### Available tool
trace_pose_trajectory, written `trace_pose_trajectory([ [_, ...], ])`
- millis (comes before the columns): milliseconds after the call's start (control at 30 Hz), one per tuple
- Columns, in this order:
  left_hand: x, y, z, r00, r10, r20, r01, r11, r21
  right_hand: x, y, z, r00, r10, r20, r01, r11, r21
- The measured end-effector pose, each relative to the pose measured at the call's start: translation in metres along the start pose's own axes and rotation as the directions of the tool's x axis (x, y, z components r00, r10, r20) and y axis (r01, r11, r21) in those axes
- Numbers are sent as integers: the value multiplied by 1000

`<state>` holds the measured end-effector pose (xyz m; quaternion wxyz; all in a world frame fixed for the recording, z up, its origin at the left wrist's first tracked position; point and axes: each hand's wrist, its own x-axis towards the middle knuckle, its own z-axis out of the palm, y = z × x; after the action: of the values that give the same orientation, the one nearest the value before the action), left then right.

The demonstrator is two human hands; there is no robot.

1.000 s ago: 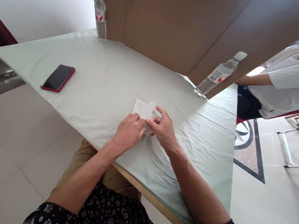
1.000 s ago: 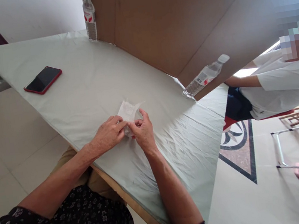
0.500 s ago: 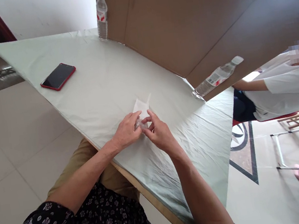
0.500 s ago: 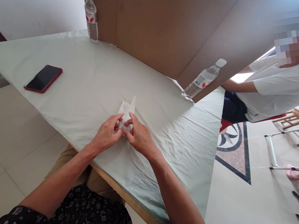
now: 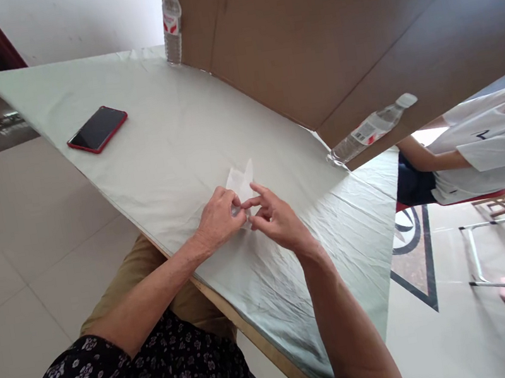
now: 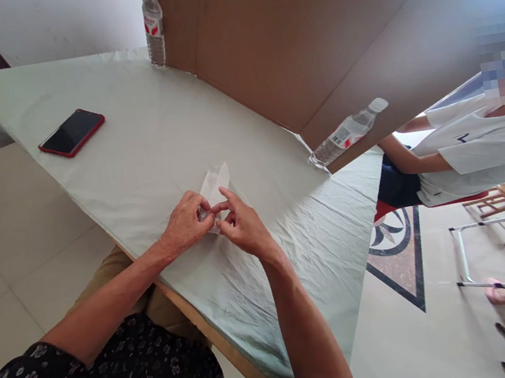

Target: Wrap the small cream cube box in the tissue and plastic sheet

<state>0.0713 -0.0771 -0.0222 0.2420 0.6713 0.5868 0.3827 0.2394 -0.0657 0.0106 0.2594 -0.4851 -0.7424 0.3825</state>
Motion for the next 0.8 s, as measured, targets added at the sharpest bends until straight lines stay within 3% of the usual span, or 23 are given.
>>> trace_pose_trajectory([
  [133, -1, -4, 2, 999, 44, -9, -44, 999, 9, 17, 23, -7, 948, 241, -209, -187, 950, 249],
  [267, -3, -8, 5, 995, 90, -52, -90, 996, 1, 39, 39, -4, 892, 414, -183, -342, 881, 327],
  [500, -7, -11, 11, 979, 182, -90, -174, 981, 85, 70, 40, 6, 910, 386, -153, -330, 895, 300],
  [700, -7, -10, 7, 943, 332, -35, -314, 917, 245, 82, 43, 4, 927, 360, -105, -313, 898, 308],
  [800, -6, -11, 7, 937, 348, 3, -337, 905, 260, 86, 43, 3, 935, 346, -69, -309, 897, 315],
])
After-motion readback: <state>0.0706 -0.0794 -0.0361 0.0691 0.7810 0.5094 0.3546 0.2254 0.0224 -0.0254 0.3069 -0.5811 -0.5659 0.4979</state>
